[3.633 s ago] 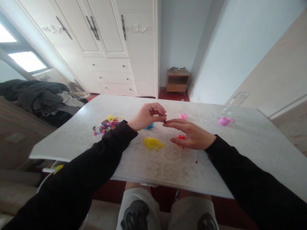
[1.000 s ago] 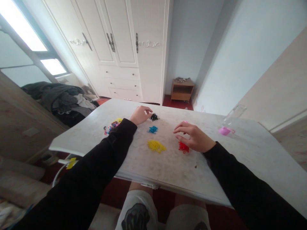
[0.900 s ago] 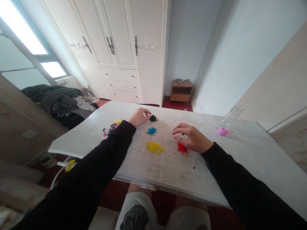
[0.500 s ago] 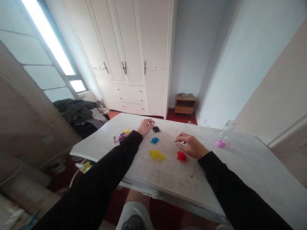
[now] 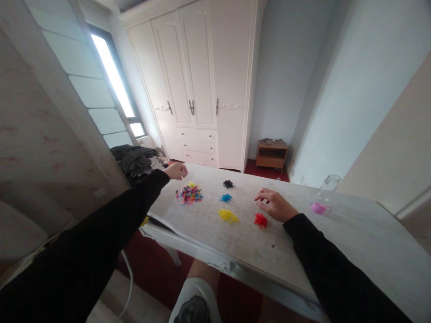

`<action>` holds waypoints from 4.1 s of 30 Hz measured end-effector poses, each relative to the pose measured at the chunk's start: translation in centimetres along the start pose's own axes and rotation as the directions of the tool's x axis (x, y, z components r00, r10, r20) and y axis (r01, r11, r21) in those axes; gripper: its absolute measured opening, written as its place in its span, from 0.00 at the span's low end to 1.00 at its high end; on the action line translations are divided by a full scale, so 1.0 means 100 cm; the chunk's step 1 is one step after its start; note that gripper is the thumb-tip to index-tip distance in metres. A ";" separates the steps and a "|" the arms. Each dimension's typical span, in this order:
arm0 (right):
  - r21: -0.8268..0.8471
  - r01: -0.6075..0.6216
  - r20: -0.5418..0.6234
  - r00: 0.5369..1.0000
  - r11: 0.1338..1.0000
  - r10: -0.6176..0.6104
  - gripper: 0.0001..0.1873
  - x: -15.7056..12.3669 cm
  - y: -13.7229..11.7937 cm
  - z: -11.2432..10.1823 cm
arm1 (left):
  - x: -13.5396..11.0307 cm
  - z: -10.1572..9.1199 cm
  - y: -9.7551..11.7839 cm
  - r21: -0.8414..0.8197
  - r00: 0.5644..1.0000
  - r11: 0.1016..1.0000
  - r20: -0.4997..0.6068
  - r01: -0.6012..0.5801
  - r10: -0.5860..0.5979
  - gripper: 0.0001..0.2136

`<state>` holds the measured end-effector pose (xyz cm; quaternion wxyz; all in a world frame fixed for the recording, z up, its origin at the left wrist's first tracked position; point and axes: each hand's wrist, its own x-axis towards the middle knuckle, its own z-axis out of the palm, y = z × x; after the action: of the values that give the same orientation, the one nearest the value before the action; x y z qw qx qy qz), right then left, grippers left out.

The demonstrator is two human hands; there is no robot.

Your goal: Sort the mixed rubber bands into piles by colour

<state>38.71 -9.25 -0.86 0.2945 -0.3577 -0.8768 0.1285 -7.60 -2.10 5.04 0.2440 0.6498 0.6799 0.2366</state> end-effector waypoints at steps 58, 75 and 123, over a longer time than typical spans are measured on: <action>-0.017 -0.092 -0.158 0.983 0.996 0.088 0.09 -0.002 0.014 -0.003 | -0.021 0.171 0.143 -0.044 0.512 0.510 -0.041 -0.859 0.858 0.07; 0.045 -0.020 -0.157 0.987 0.999 0.027 0.06 0.005 -0.011 0.005 | -0.029 0.180 0.127 -0.214 0.503 0.481 -0.059 -0.850 0.862 0.05; 0.036 -0.137 -0.183 0.973 0.990 0.141 0.16 0.000 -0.006 -0.013 | 0.017 0.150 0.101 -0.395 0.772 0.663 -0.331 -0.636 0.543 0.05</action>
<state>39.21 -9.67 0.42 0.3690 -0.4253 -0.8169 0.1253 9.71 0.14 -0.05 0.2447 0.7273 0.3688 0.5246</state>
